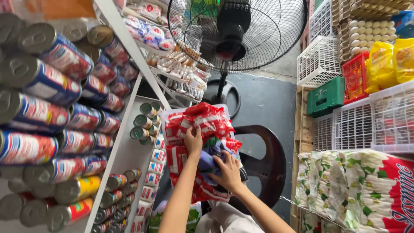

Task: Organizing and stacking packs of instant noodles on a retail shelf.

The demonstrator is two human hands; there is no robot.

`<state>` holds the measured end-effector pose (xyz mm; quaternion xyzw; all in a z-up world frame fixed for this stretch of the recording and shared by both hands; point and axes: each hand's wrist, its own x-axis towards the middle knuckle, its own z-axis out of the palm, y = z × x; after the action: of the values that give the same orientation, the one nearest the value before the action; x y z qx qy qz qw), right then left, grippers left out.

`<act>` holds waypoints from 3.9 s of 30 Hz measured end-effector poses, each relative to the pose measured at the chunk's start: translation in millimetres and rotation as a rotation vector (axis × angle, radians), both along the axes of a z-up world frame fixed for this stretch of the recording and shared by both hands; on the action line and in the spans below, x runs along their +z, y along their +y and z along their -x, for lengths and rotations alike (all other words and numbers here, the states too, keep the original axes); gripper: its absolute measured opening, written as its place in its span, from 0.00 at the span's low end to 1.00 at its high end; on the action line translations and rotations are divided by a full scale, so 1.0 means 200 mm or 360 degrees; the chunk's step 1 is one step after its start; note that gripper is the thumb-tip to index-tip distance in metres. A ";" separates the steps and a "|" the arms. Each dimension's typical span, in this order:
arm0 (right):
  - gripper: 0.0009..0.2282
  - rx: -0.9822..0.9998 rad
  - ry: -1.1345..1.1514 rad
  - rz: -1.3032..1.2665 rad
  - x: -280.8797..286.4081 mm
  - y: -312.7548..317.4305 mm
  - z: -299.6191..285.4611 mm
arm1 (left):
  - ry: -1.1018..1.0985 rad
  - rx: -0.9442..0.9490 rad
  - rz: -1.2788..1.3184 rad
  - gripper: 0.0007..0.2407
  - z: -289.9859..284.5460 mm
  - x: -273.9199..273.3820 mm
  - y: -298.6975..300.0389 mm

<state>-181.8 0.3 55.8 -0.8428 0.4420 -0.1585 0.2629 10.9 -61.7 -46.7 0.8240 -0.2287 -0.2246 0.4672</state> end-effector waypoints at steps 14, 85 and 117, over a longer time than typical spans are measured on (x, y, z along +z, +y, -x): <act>0.15 -0.0112 -0.0818 -0.0533 -0.03 -0.13 0.13 | -0.0038 -0.0257 -0.0190 0.10 -0.03 -0.20 -0.11; 0.31 0.1022 -0.0721 0.0444 0.78 0.55 0.25 | 0.1682 -0.0168 0.1438 0.32 0.43 1.37 1.10; 0.09 -0.0089 -0.1104 -0.0399 0.62 0.21 0.07 | 0.1387 0.0039 0.1543 0.29 0.48 1.36 0.97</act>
<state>-194.9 41.5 180.1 -0.6879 0.3653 -0.3865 0.4939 -85.5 131.7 224.7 0.3559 -0.0843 -0.4042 0.8384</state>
